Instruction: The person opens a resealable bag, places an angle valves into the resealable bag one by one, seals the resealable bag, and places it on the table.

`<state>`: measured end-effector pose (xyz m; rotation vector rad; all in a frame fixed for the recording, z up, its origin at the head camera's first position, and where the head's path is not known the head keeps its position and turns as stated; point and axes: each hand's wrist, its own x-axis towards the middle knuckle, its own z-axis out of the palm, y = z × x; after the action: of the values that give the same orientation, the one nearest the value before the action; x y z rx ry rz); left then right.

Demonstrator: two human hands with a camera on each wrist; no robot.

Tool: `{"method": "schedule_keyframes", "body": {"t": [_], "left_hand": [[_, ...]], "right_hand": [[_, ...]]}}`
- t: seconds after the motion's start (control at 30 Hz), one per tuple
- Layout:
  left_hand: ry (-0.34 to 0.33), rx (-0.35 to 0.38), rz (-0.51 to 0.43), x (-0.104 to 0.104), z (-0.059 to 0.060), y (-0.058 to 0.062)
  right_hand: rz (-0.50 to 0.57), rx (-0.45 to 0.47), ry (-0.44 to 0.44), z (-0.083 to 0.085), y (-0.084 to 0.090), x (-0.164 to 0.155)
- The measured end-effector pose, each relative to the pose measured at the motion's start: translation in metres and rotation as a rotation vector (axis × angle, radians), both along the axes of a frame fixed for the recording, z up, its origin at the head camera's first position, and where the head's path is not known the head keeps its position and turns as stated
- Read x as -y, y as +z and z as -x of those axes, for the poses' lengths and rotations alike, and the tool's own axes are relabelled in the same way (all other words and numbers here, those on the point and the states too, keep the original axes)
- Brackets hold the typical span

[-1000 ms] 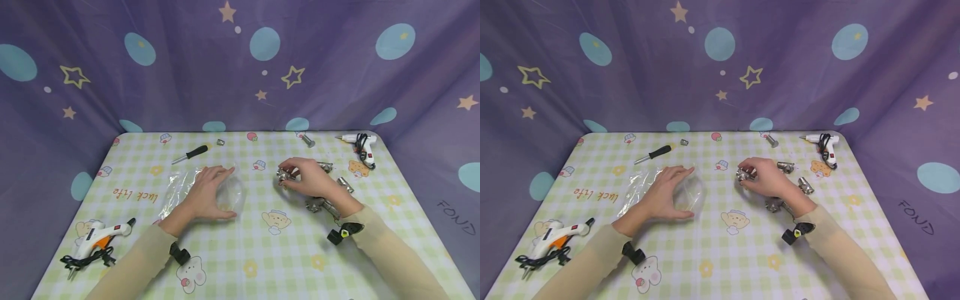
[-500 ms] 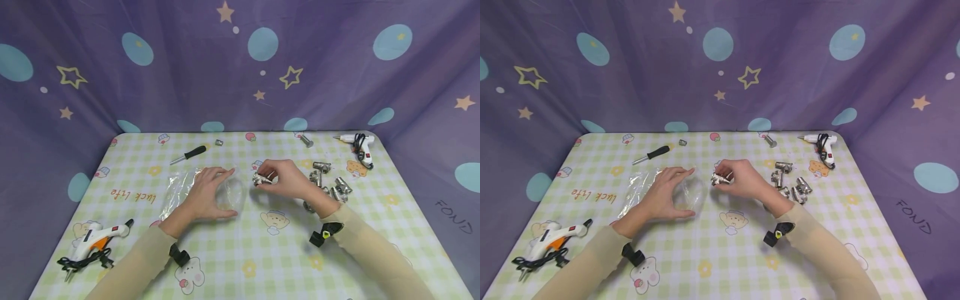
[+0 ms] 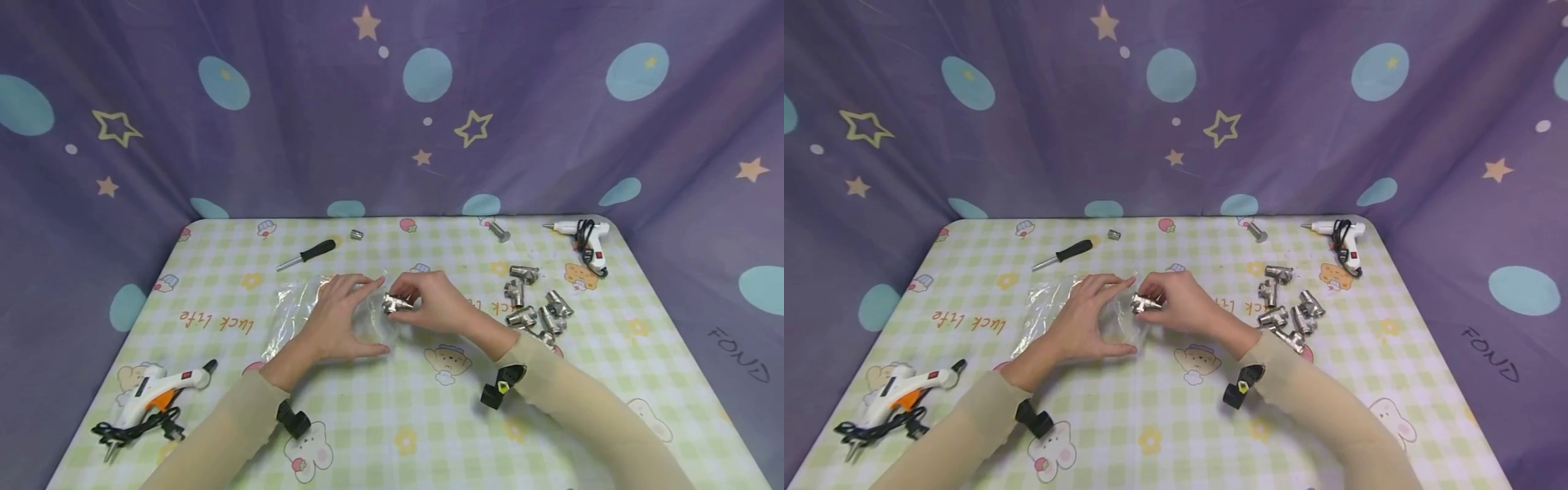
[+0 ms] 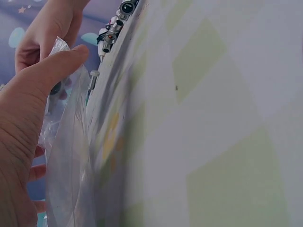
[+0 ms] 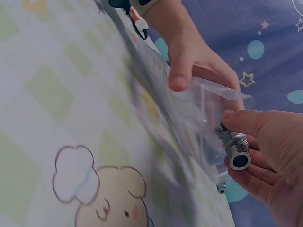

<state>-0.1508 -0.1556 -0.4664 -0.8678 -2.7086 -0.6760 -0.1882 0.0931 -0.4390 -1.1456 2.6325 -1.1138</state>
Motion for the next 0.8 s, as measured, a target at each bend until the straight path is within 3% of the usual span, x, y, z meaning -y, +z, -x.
{"method": "schedule_keyframes", "body": {"t": [0.53, 0.8], "left_hand": [[-0.011, 0.015, 0.014, -0.003, 0.0, -0.001], [-0.005, 0.0, 0.008, -0.004, 0.0, -0.002]], "right_hand": [[0.028, 0.111, 0.008, -0.002, -0.005, 0.019], [0.069, 0.155, 0.003, -0.003, -0.018, 0.025]]}}
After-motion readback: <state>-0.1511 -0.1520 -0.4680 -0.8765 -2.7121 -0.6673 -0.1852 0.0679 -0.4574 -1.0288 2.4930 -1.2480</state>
